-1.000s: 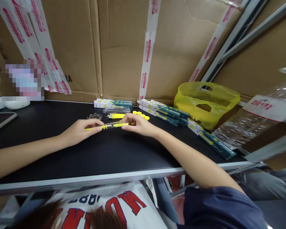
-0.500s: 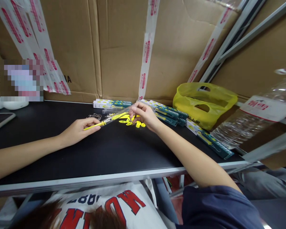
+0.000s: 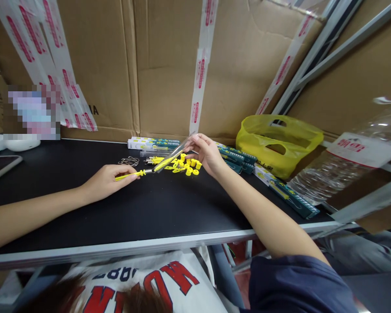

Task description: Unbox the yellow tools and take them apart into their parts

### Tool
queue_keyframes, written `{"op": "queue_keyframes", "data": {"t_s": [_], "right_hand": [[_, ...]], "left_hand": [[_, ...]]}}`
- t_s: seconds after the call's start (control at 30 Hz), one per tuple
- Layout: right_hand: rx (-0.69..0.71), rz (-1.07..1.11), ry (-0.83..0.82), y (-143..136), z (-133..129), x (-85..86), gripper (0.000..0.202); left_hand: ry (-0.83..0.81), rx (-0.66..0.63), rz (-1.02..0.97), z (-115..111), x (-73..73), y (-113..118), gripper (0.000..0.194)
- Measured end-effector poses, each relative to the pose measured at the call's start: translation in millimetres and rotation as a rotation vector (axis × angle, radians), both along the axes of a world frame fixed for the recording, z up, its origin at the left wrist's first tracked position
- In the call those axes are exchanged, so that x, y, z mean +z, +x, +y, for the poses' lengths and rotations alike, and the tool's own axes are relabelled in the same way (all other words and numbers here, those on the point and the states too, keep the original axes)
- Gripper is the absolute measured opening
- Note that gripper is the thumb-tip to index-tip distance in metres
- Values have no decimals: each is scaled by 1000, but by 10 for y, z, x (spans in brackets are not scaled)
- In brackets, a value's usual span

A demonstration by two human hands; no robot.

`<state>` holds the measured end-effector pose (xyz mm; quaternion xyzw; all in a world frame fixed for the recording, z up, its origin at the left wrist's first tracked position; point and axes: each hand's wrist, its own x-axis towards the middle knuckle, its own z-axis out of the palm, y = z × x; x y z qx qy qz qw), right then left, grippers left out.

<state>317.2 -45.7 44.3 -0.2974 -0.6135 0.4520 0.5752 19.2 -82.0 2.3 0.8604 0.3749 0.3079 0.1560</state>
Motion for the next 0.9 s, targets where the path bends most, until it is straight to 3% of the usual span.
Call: {"op": "queue_keyframes", "data": {"t_s": [0.2, 0.37, 0.5, 0.67, 0.77, 0.9], "right_hand": [[-70, 38, 21, 5, 33, -16, 34], [-162, -106, 163, -83, 63, 15, 32], [-172, -525, 357, -343, 249, 110, 27], [-138, -1192, 561, -769, 751, 121, 20], [-142, -1369, 662, -923, 998, 58, 19], [-187, -1459, 661, -975, 1117, -16, 24]], "left_hand": [[133, -18, 167, 2, -29, -5, 25], [171, -15, 217, -18, -24, -5, 26], [187, -37, 271, -35, -14, -5, 29], [200, -35, 295, -35, -22, -7, 25], [192, -32, 294, -36, -31, -7, 23], [198, -34, 292, -31, -42, -9, 24]]}}
